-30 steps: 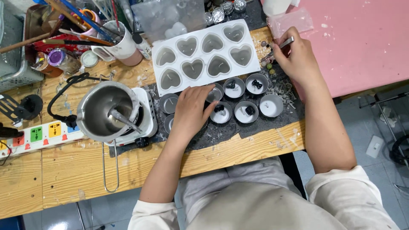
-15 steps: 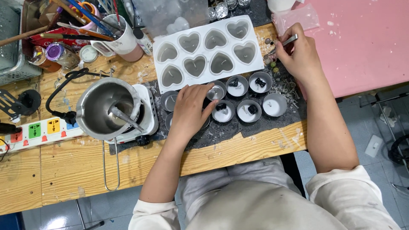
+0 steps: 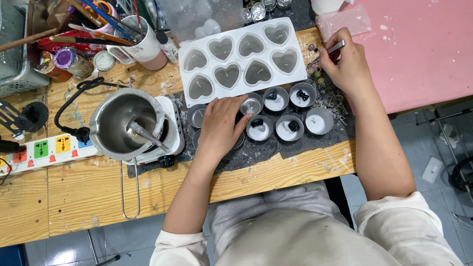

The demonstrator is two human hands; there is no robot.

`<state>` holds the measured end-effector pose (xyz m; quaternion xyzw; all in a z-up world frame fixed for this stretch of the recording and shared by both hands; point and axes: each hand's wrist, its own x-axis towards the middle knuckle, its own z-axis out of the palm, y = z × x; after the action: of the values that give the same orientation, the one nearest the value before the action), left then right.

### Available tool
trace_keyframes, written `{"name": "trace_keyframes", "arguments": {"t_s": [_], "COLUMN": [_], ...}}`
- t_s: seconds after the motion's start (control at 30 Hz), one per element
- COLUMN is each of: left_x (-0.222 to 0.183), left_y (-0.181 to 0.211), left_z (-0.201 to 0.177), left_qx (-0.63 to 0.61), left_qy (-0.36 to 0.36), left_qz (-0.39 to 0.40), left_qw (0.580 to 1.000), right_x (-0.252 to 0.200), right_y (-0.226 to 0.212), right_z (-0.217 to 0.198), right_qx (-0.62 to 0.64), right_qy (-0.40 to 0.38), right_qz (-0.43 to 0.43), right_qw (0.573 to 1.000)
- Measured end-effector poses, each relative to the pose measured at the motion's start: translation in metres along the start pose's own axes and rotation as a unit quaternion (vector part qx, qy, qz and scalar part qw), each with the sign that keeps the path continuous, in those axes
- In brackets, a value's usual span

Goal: Preparing small candle tins by inserting wicks and adding decorative elements.

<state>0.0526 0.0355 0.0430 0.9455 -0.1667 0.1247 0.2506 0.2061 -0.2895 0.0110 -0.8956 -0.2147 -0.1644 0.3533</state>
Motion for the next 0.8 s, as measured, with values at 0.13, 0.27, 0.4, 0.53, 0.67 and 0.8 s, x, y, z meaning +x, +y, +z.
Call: {"name": "trace_keyframes", "arguments": {"t_s": [0.13, 0.27, 0.4, 0.53, 0.67, 0.8], "left_x": [-0.001, -0.003, -0.004, -0.005, -0.006, -0.006], "left_y": [-0.004, -0.007, -0.01, -0.012, -0.015, -0.015], "left_z": [0.001, 0.001, 0.003, 0.005, 0.007, 0.005], "left_qx": [-0.001, 0.005, 0.004, 0.014, 0.022, 0.005], "left_qy": [0.014, 0.01, 0.002, 0.015, 0.018, 0.016], "left_qz": [0.005, 0.004, -0.001, 0.0, -0.003, -0.01], "left_qw": [1.0, 1.0, 1.0, 1.0, 1.0, 1.0], "right_x": [-0.003, -0.009, -0.021, -0.027, -0.032, -0.036], "right_y": [0.008, 0.001, -0.029, -0.05, -0.081, -0.102], "right_z": [-0.002, -0.011, -0.017, -0.007, 0.008, 0.018], "right_qx": [0.01, 0.028, 0.104, 0.184, 0.214, 0.256], "right_qy": [0.008, 0.029, 0.053, 0.051, 0.005, -0.061], "right_qz": [-0.009, -0.018, 0.016, 0.013, -0.005, 0.006], "right_qw": [1.0, 0.999, 0.993, 0.981, 0.977, 0.965]}}
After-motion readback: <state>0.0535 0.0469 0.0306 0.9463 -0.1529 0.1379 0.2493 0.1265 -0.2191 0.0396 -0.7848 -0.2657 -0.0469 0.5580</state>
